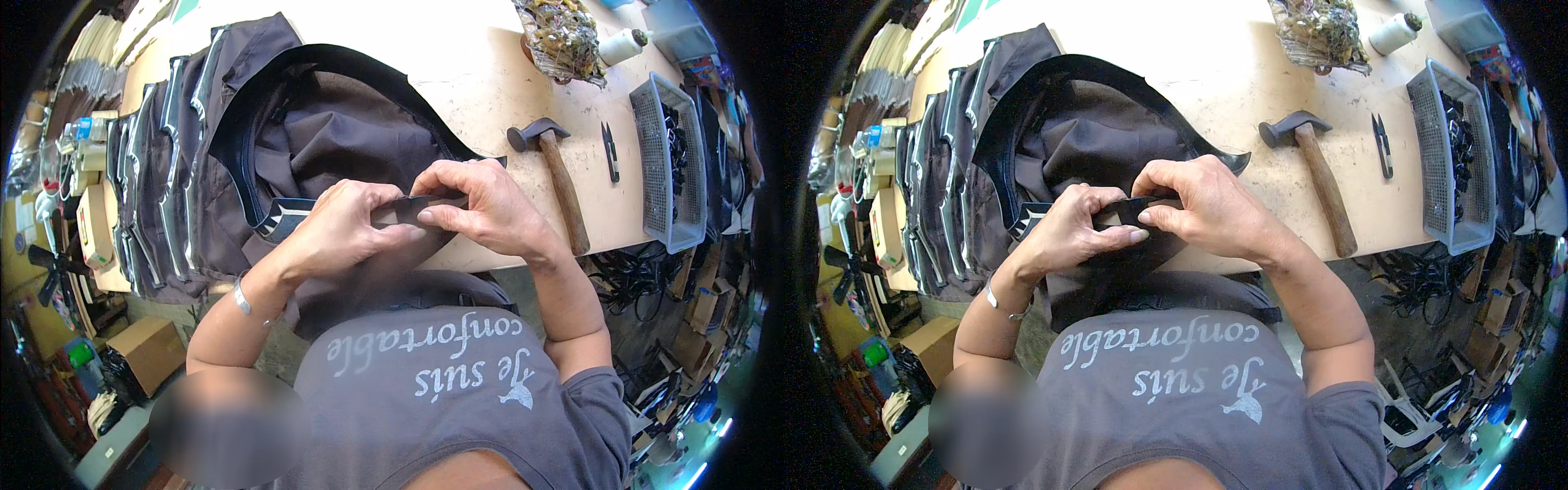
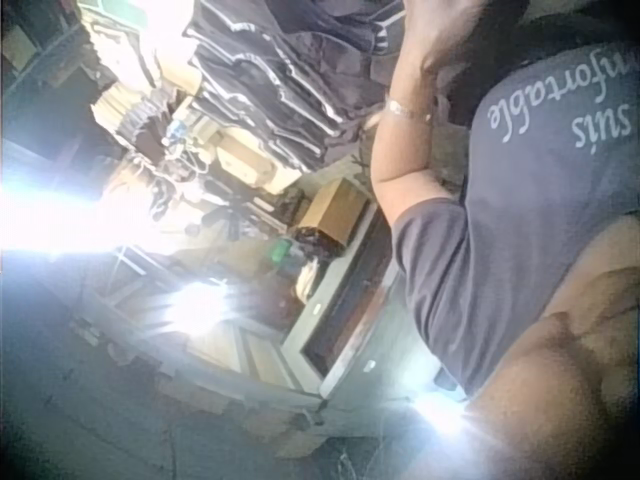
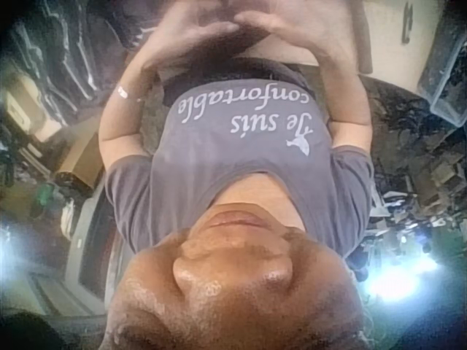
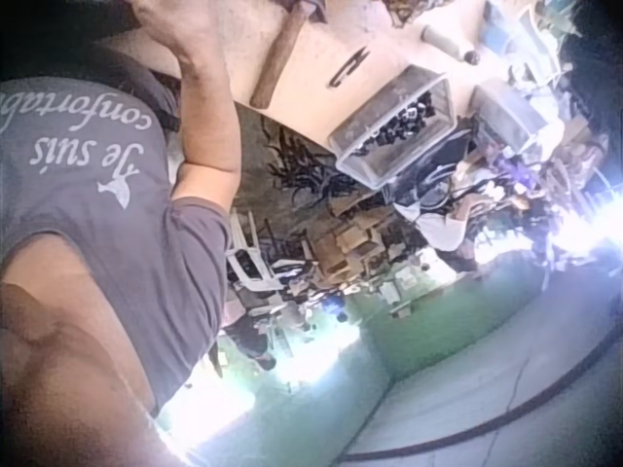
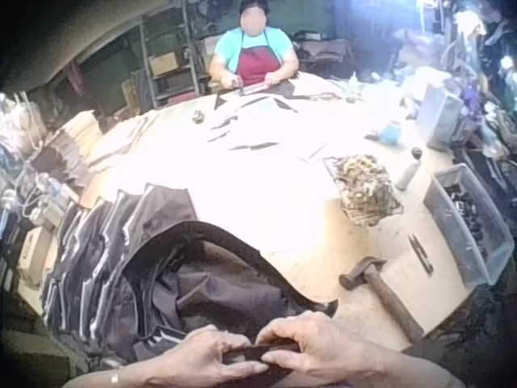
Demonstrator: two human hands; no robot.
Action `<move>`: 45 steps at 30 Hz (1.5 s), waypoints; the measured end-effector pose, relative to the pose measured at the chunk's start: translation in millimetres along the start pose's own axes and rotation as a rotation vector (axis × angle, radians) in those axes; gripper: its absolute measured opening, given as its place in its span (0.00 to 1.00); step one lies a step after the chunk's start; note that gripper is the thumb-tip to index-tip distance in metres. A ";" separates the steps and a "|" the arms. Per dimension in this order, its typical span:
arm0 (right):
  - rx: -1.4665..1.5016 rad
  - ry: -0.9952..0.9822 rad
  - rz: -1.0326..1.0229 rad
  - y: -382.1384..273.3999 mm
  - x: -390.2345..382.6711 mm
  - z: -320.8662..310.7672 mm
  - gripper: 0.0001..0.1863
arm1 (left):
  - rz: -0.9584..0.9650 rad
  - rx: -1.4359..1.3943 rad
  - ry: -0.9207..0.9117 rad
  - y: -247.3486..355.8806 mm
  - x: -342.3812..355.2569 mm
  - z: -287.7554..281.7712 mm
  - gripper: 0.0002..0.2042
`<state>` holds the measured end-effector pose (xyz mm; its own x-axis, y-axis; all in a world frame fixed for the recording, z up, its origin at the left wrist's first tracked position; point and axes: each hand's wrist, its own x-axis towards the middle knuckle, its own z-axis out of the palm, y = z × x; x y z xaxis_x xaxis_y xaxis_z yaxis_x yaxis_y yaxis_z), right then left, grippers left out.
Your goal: The person uses a hammer to flatten a green rectangular object on a table. They then pick up a dark-colored garment and use a small tool to manipulate a zipper or fastener on the garment.
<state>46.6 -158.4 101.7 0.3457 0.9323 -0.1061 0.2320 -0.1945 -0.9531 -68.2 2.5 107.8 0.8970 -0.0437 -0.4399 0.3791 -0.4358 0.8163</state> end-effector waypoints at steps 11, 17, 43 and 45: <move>-0.171 0.044 -0.104 12.6 -1.6 12.1 0.19 | -0.004 -0.195 -0.063 -10.9 9.0 -0.6 0.10; -0.095 0.024 -0.089 19.8 1.9 17.4 0.19 | 0.032 -0.326 -0.069 -21.1 6.5 4.4 0.11; -0.200 0.216 -0.211 27.4 2.7 7.2 0.08 | 0.072 -0.139 0.158 -15.5 10.7 -2.4 0.09; -0.196 0.199 -0.226 30.3 1.1 5.1 0.08 | 0.120 -0.108 0.164 -16.6 10.7 -2.2 0.09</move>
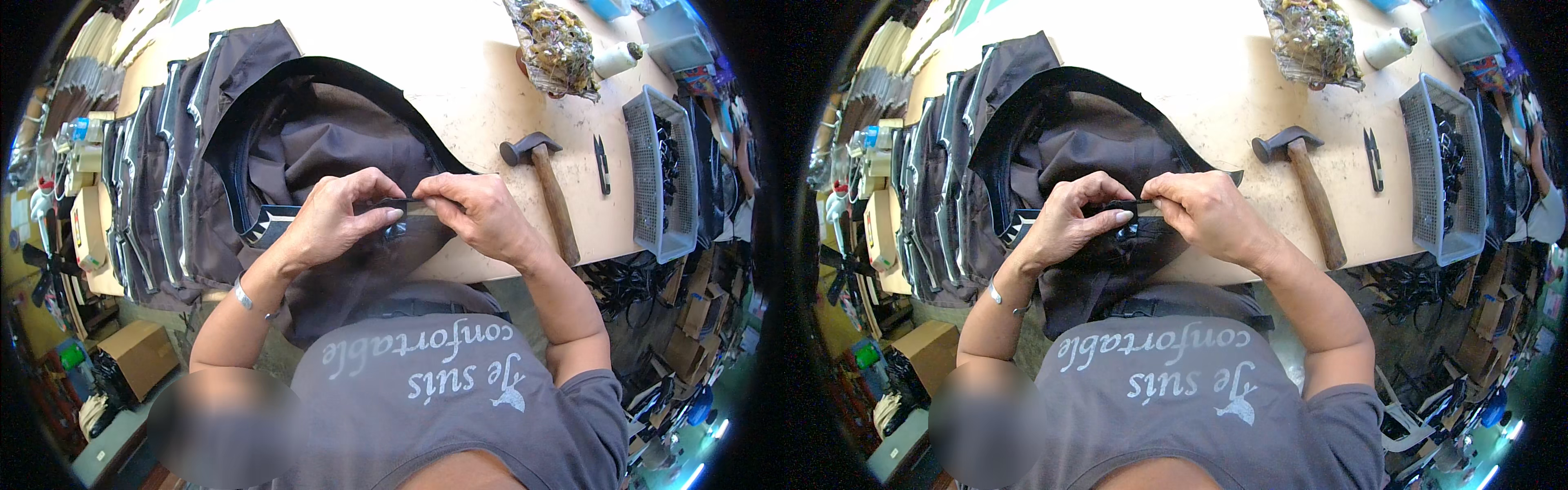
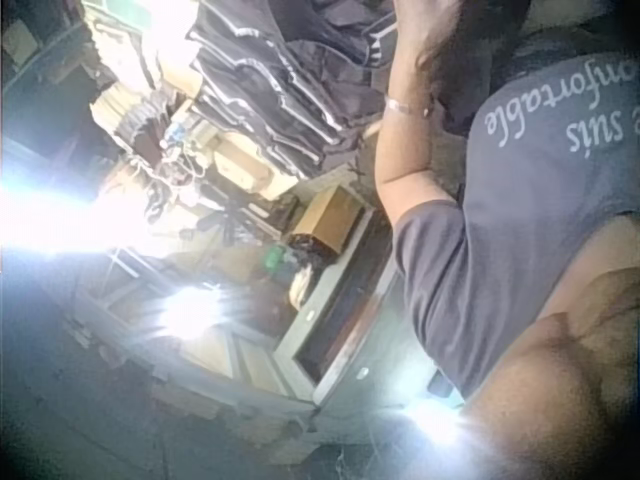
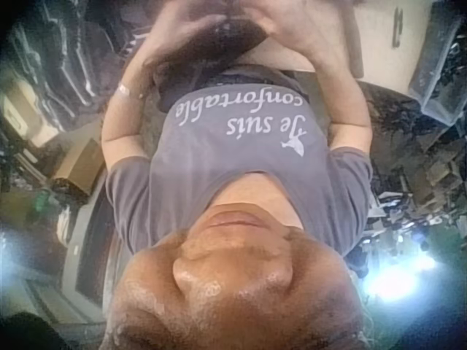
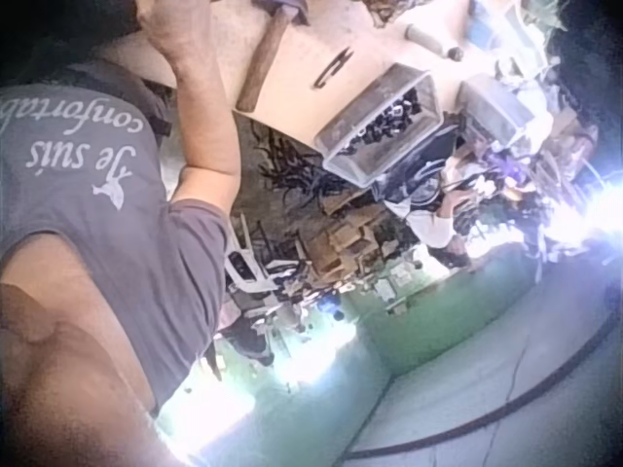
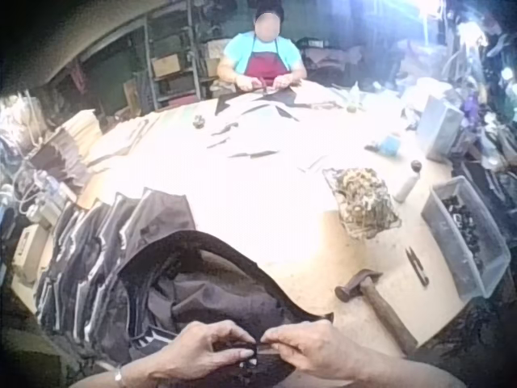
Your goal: The person uses a hammer to flatten a green rectangular object on a table. They then pick up a dark-colored garment and use a small tool to manipulate a zipper or fastener on the garment.
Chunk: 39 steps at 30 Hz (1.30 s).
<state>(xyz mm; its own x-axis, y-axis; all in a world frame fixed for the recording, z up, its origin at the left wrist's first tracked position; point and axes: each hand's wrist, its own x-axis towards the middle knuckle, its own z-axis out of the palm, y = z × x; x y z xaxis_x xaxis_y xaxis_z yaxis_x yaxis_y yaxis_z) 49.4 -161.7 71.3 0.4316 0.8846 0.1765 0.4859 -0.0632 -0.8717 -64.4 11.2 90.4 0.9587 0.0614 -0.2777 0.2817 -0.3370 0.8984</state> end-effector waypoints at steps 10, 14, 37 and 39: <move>-0.034 -0.002 -0.104 -2.3 -2.8 3.2 0.08 | 0.254 0.062 0.118 -14.1 -1.5 10.5 0.06; 0.053 -0.065 -0.024 -2.8 -4.3 -0.6 0.07 | 0.361 0.153 0.124 -20.3 -3.9 8.7 0.05; -0.482 -0.168 -0.164 8.7 -13.7 3.6 0.08 | 0.491 0.422 0.091 -27.0 -3.2 15.8 0.06; -0.343 -0.136 -0.070 10.5 -10.0 3.9 0.08 | 0.510 0.447 0.099 -26.7 -2.0 15.6 0.07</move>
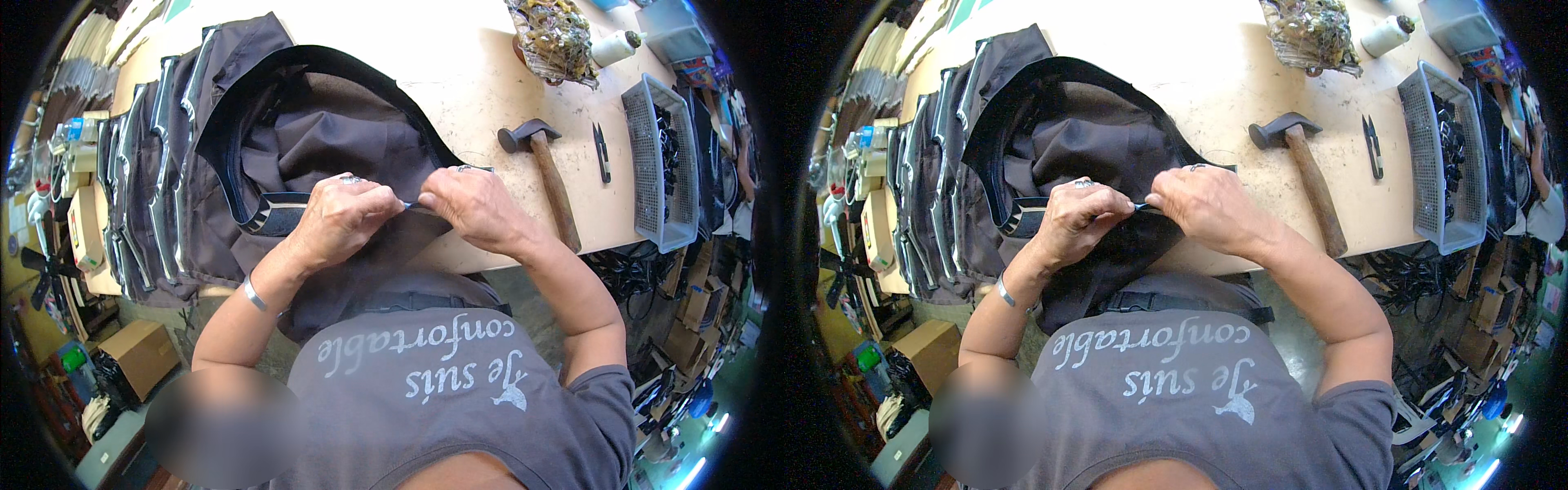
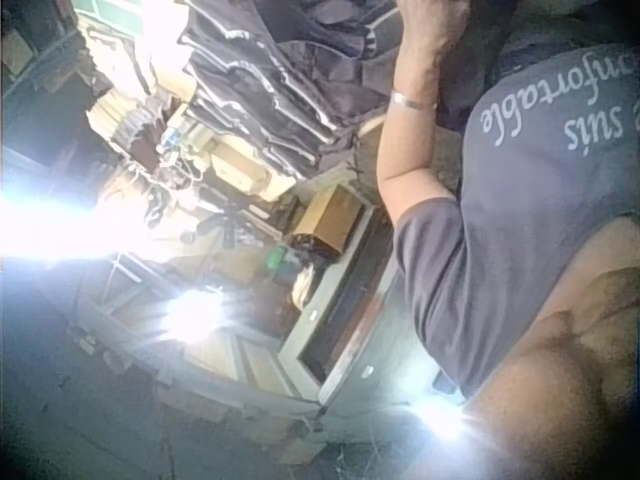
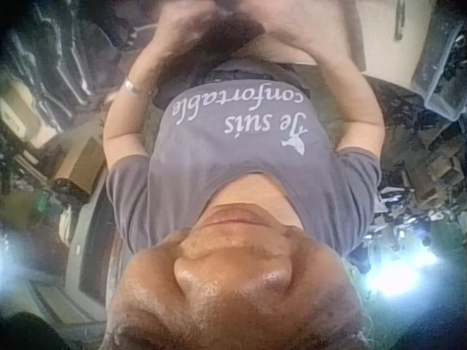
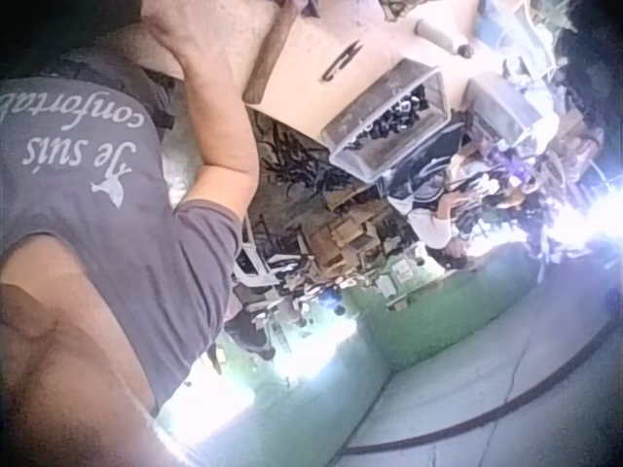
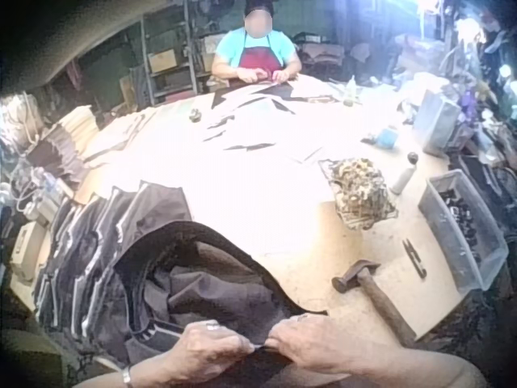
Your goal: The person uses a hammer to flatten a green rectangular object on a table. They then pick up a dark-colored garment and use a small tool to manipulate a zipper or fastener on the garment.
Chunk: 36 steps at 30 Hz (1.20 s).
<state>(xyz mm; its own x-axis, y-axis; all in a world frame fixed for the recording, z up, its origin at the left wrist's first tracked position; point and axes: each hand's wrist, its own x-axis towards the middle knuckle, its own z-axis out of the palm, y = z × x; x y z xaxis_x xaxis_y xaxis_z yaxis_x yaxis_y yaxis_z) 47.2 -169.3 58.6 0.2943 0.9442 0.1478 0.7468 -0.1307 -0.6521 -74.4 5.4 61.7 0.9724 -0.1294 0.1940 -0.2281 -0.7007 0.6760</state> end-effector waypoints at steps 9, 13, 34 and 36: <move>0.071 -0.120 0.005 5.9 6.2 -4.4 0.08 | -0.034 -0.063 0.060 -0.5 -0.2 -4.7 0.07; 0.229 -0.035 0.082 5.7 9.1 0.9 0.10 | 0.056 -0.011 0.110 -7.5 -5.3 2.0 0.07; 0.219 -0.111 -0.071 -4.3 9.6 -1.9 0.08 | -0.180 -0.114 -0.234 6.1 7.0 -20.7 0.06; 0.270 -0.109 -0.027 -4.6 10.8 -1.9 0.08 | -0.146 -0.058 -0.217 7.0 6.4 -20.4 0.05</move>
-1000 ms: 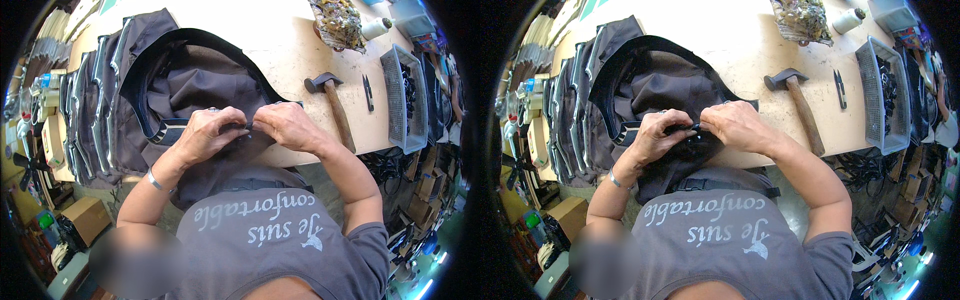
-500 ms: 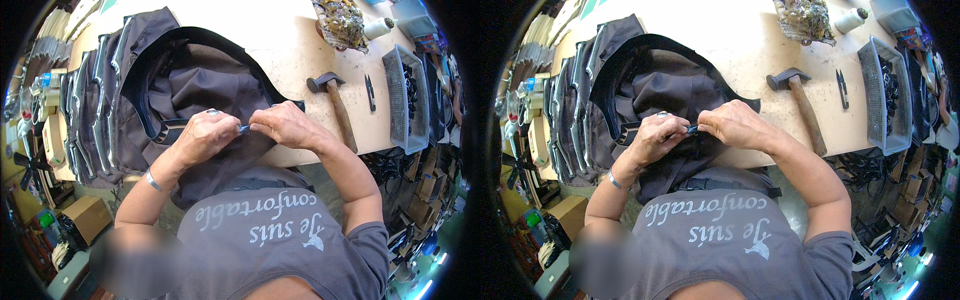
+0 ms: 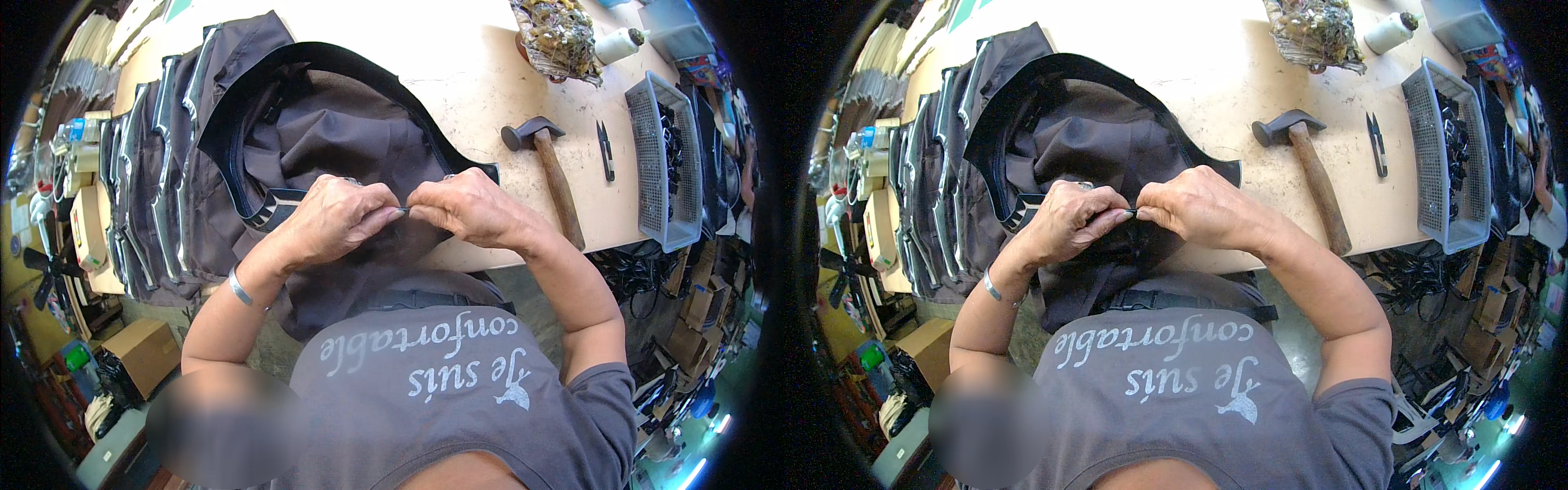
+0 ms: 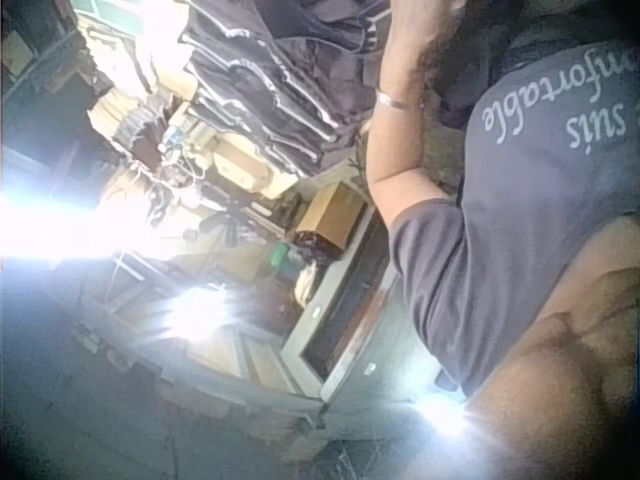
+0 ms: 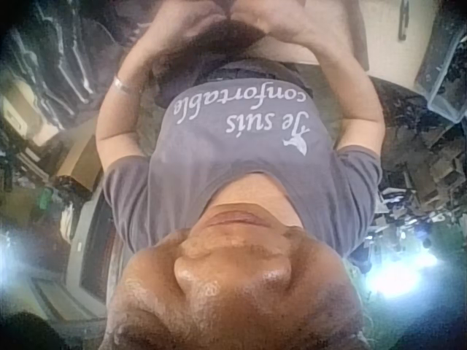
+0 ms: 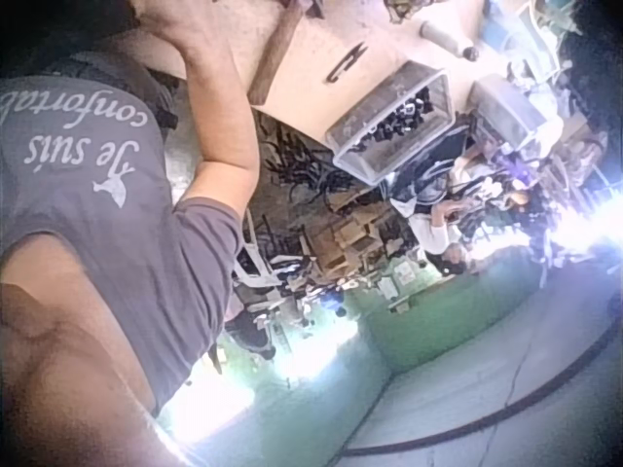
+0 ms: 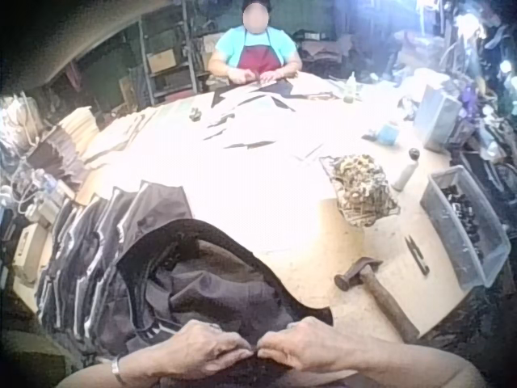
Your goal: The person uses a hammer to flatten a green rectangular object on a table. They then pick up a dark-colored garment and use a small tool to manipulate a zipper or fastener on the garment.
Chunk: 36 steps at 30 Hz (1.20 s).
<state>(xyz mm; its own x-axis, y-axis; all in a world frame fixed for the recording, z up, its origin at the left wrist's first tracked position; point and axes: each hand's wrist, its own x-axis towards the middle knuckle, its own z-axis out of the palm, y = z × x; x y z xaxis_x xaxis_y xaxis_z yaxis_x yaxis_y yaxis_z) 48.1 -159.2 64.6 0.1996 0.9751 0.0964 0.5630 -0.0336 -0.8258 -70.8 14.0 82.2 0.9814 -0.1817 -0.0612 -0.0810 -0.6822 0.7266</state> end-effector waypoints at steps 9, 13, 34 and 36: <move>-0.160 -0.099 0.020 -0.9 0.6 0.7 0.09 | -0.018 0.127 -0.048 2.5 -2.4 -2.6 0.07; -0.067 -0.132 0.126 -14.3 0.3 -3.8 0.08 | -0.034 0.143 -0.041 12.8 -3.0 -7.6 0.06; -0.442 0.614 -0.515 -20.6 92.4 -44.5 0.09 | 0.149 0.713 0.762 112.3 -8.9 -241.8 0.17; -0.405 0.669 -0.500 3.4 103.5 -36.7 0.10 | 0.153 0.681 0.659 128.1 5.7 -224.5 0.17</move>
<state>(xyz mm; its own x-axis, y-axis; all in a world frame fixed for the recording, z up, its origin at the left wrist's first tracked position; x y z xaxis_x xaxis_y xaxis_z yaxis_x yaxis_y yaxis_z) 100.1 -66.4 92.1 0.2084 0.5720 0.7933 0.9205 0.1594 -0.3567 -36.6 84.6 328.6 0.8354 -0.0096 0.5495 -0.0960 -0.9870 0.1286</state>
